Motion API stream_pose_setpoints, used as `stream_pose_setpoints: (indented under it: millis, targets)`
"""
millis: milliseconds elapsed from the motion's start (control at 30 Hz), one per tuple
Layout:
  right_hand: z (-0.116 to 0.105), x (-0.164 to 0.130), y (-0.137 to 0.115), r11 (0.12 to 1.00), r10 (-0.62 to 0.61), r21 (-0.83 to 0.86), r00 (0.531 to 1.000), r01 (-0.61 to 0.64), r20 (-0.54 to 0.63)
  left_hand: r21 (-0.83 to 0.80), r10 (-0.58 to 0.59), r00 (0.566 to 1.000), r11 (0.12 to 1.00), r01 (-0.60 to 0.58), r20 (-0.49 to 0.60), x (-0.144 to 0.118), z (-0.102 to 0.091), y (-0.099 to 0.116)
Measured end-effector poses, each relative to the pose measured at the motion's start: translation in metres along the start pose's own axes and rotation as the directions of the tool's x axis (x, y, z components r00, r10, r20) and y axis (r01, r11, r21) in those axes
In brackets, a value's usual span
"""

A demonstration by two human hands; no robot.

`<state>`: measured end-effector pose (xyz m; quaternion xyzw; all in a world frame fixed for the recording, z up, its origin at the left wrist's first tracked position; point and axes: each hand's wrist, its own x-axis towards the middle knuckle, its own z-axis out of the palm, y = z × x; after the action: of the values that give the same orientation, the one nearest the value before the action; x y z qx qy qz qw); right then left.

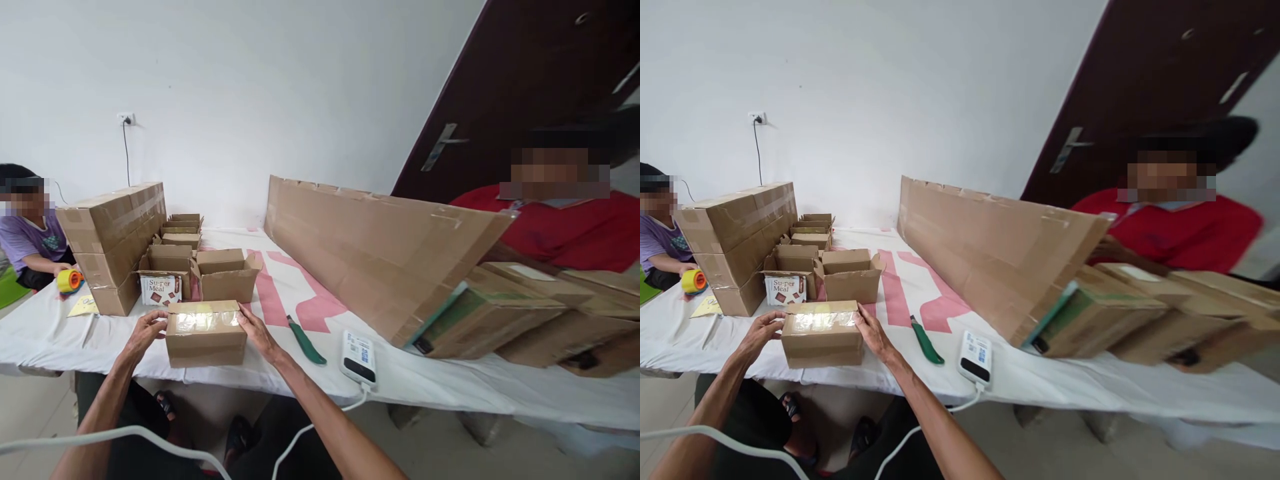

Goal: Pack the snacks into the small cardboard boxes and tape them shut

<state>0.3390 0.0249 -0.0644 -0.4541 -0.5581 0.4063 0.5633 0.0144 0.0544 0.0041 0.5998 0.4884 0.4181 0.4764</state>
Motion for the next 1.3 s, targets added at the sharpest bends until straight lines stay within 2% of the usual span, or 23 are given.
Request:
stream_pose_setpoints:
  millis: [200, 267, 333, 400, 467, 533, 567, 633, 800, 900, 967, 1033, 1133, 1200, 1300]
  targets:
    - [-0.001, -0.01, -0.006, 0.999, -0.041, -0.033, 0.998, 0.043, 0.055, -0.035, -0.001, 0.998, 0.999, 0.003, 0.06, 0.002, 0.0, 0.005]
    - [-0.011, -0.015, 0.001, 0.991, -0.067, -0.113, 0.997, 0.07, 0.037, -0.046, 0.005, 0.996, 0.999, -0.001, 0.09, 0.002, 0.0, 0.008]
    - [-0.029, -0.021, 0.013, 0.951, -0.095, -0.299, 0.995, 0.079, -0.042, -0.037, 0.027, 0.994, 0.999, -0.023, 0.108, 0.003, 0.0, 0.012]
    - [-0.055, -0.03, 0.027, 0.822, -0.119, -0.569, 0.982, 0.016, -0.145, -0.03, 0.054, 0.991, 0.998, -0.051, 0.122, 0.004, 0.001, 0.014]
    - [-0.083, -0.039, 0.04, 0.61, -0.091, -0.781, 0.968, -0.132, -0.235, -0.035, 0.059, 0.988, 0.998, -0.054, 0.144, 0.006, 0.002, 0.014]
    - [-0.105, -0.047, 0.05, 0.444, -0.007, -0.847, 0.944, -0.293, -0.33, -0.037, 0.05, 0.986, 0.998, -0.045, 0.156, 0.007, 0.002, 0.013]
    - [-0.112, -0.051, 0.054, 0.4, 0.033, -0.847, 0.93, -0.349, -0.367, -0.032, 0.048, 0.986, 0.999, -0.044, 0.157, 0.008, 0.003, 0.012]
    - [-0.121, -0.055, 0.059, 0.38, 0.086, -0.831, 0.91, -0.405, -0.404, -0.022, 0.061, 0.986, 0.998, -0.059, 0.152, 0.008, 0.003, 0.01]
    - [-0.128, -0.059, 0.063, 0.472, 0.11, -0.767, 0.892, -0.435, -0.438, -0.016, 0.121, 0.981, 0.993, -0.12, 0.15, 0.002, 0.004, 0.009]
    - [-0.126, -0.058, 0.061, 0.586, 0.102, -0.695, 0.889, -0.416, -0.446, -0.022, 0.142, 0.98, 0.99, -0.14, 0.137, -0.002, 0.005, 0.008]
    - [-0.115, -0.056, 0.06, 0.685, 0.104, -0.622, 0.896, -0.38, -0.432, -0.028, 0.137, 0.982, 0.991, -0.134, 0.133, -0.003, 0.006, 0.007]
    - [-0.093, -0.052, 0.059, 0.783, 0.128, -0.522, 0.908, -0.339, -0.398, -0.037, 0.12, 0.984, 0.993, -0.116, 0.134, -0.003, 0.007, 0.007]
    - [-0.047, -0.047, 0.055, 0.895, 0.158, -0.351, 0.933, -0.273, -0.324, -0.037, 0.094, 0.983, 0.995, -0.089, 0.156, -0.003, 0.008, 0.007]
    - [-0.015, -0.046, 0.05, 0.965, 0.157, -0.157, 0.945, -0.208, -0.289, -0.032, 0.094, 0.981, 0.995, -0.089, 0.171, -0.004, 0.006, 0.006]
    - [0.021, -0.048, 0.039, 0.988, 0.153, 0.056, 0.947, -0.143, -0.283, -0.041, 0.099, 0.981, 0.995, -0.094, 0.169, -0.005, -0.001, 0.002]
